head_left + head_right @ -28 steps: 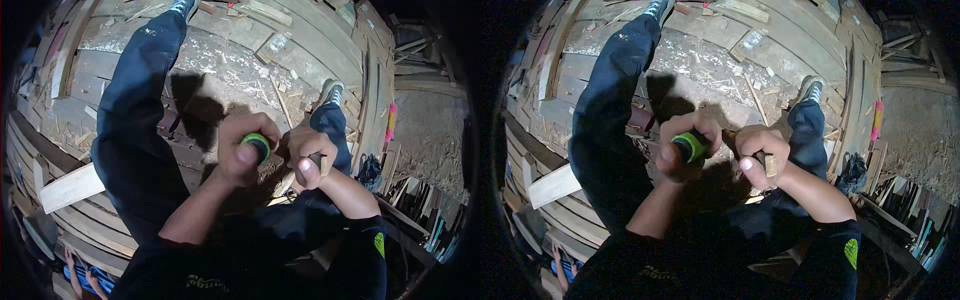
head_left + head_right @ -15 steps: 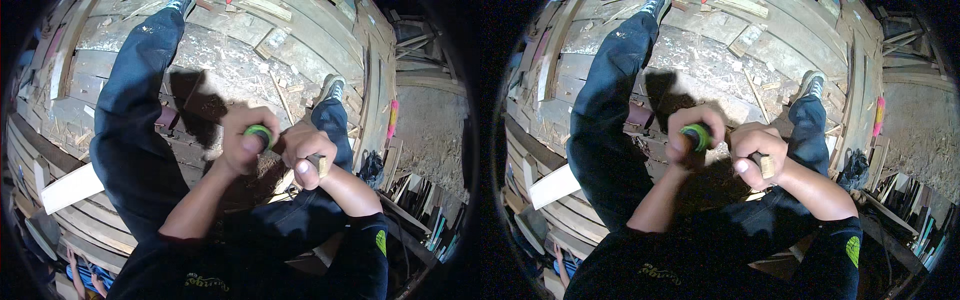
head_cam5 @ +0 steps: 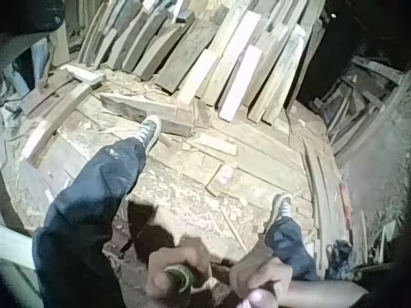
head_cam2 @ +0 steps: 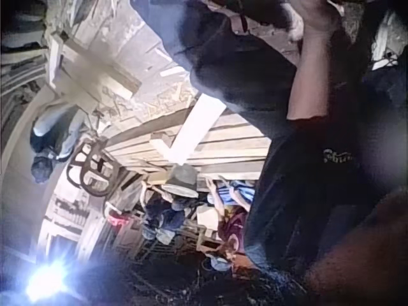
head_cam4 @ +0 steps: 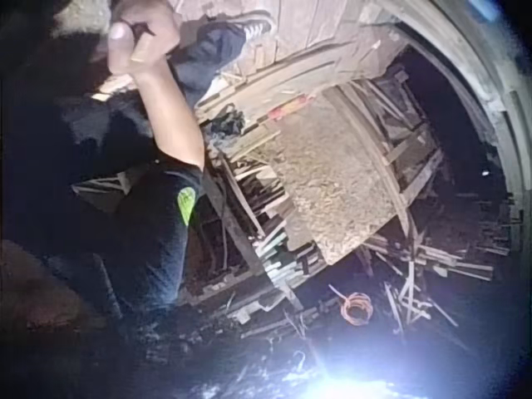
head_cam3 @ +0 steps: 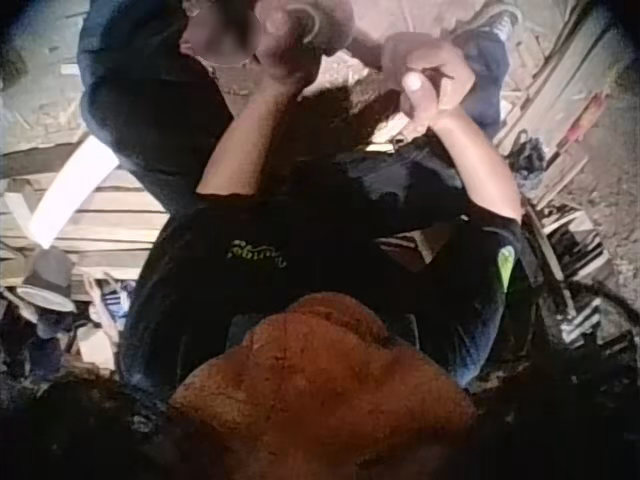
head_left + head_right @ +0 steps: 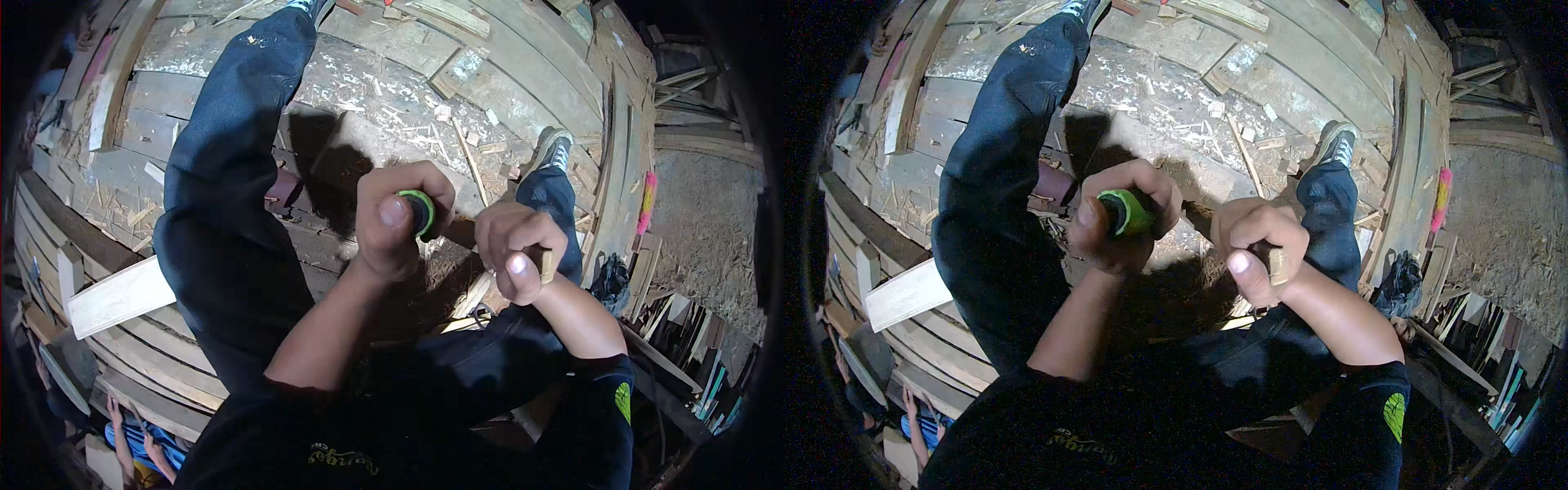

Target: The person carves a small piece of wood using a hand chisel while holding the piece in their other hand.

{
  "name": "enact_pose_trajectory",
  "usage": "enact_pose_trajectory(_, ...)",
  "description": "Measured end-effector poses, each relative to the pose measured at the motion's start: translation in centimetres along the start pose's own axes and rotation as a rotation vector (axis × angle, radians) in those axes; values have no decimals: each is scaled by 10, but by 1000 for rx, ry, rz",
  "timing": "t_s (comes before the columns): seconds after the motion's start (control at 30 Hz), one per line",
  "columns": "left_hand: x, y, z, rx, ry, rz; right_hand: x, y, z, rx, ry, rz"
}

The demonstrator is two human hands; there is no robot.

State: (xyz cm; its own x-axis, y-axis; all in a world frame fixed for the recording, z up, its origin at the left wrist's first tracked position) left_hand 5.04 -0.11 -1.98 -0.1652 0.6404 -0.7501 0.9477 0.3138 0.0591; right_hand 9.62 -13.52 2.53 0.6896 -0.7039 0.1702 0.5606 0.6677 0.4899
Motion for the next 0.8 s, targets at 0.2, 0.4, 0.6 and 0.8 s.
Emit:
enact_pose_trajectory(0.2, 10, 2, -13, -73, -100, -73, 6, -4, -1, -33, 2, 57)
enact_pose_trajectory(0.4, -7, 1, -34, -119, 27, 30, 2, -2, -2, -19, -13, 42)
enact_pose_trajectory(0.6, 9, -2, 7, -5, -89, -17, 5, -3, 1, -48, 67, 45)
enact_pose_trajectory(0.8, -3, 4, -48, -230, -401, 14, 4, 0, -1, -29, -23, 22)
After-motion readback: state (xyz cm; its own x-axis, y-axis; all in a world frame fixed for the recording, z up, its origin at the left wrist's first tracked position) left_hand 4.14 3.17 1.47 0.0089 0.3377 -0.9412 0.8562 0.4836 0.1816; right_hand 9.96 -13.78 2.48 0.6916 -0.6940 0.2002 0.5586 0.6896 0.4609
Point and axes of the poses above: each hand's wrist, its own y-axis towards the middle knuckle, its own x-axis out of the back of the hand, z = x × y, the point moved 5 cm from there along y, towards the middle knuckle, and after that the axes turned 12 degrees about -y, right-handed, at the moved point
